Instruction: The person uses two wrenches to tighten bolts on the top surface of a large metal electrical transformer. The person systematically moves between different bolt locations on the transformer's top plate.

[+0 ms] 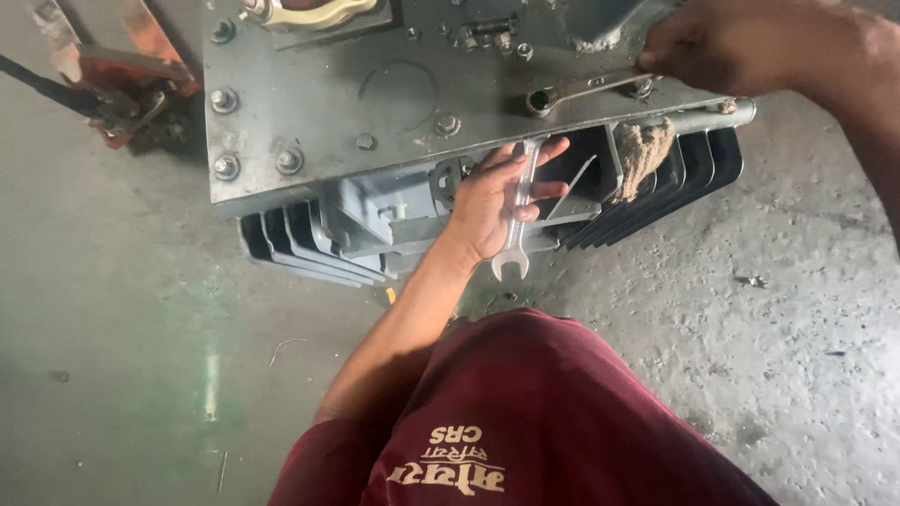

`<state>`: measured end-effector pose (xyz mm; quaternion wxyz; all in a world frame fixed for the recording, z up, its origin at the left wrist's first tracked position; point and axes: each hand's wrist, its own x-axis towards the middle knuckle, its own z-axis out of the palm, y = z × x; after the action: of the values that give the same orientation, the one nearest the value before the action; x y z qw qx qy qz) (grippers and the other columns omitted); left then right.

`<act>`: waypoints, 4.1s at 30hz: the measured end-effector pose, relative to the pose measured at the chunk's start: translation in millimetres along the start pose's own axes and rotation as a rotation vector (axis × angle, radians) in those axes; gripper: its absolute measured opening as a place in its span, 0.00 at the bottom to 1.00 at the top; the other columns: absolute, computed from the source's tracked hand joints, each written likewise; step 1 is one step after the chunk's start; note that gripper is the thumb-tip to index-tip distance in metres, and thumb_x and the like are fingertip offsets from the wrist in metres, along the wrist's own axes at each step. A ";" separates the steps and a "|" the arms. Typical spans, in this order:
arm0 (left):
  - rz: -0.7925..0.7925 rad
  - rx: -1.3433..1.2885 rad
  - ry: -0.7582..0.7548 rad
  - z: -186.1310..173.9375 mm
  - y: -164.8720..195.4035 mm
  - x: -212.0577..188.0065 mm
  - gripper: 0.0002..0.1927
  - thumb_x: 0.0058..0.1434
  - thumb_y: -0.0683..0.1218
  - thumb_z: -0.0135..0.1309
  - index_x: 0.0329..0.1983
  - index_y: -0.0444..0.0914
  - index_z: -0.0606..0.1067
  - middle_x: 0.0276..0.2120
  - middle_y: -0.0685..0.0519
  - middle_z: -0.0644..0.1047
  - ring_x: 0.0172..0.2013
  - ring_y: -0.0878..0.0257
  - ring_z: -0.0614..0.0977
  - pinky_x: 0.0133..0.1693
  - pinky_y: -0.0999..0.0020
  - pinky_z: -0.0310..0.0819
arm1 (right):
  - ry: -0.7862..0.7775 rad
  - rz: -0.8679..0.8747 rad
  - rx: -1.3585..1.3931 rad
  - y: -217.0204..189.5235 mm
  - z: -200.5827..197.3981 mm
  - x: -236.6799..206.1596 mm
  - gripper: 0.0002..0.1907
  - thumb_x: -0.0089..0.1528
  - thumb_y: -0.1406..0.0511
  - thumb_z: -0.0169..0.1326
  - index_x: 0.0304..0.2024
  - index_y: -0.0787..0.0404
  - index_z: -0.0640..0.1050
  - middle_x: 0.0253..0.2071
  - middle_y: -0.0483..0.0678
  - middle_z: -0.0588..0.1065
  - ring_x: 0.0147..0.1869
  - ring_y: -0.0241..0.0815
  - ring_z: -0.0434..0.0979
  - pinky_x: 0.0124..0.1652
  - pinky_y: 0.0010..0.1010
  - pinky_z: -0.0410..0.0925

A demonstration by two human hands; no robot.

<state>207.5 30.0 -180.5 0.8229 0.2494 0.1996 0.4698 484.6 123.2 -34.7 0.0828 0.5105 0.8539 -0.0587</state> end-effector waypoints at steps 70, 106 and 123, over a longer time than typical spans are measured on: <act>0.213 -0.294 0.051 4.9 -26.6 33.3 0.12 0.68 0.31 0.43 0.51 0.31 0.74 0.50 0.46 0.77 0.59 0.50 0.79 0.42 0.71 0.76 | 0.084 -0.078 -0.038 -28.7 -3.0 13.1 0.17 0.71 0.52 0.47 0.49 0.49 0.84 0.35 0.50 0.81 0.38 0.51 0.81 0.41 0.47 0.73; 0.127 -0.210 0.321 41.9 -22.8 26.2 0.29 0.58 0.68 0.56 0.44 0.40 0.74 0.29 0.52 0.75 0.17 0.65 0.73 0.16 0.71 0.58 | -0.079 0.096 0.023 -8.7 -6.0 28.8 0.20 0.69 0.50 0.48 0.49 0.53 0.83 0.43 0.57 0.81 0.50 0.59 0.79 0.51 0.50 0.70; 0.049 -0.105 0.465 37.4 -12.3 59.3 0.20 0.57 0.57 0.62 0.45 0.42 0.76 0.23 0.51 0.72 0.15 0.65 0.70 0.15 0.71 0.56 | 0.091 0.092 -0.179 -27.5 -16.5 -8.4 0.21 0.70 0.46 0.48 0.43 0.49 0.85 0.37 0.53 0.81 0.42 0.56 0.81 0.46 0.49 0.73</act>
<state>265.2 68.0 -163.7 0.7551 0.0960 0.3530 0.5440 462.9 106.1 -16.5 0.0917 0.5416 0.8344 0.0448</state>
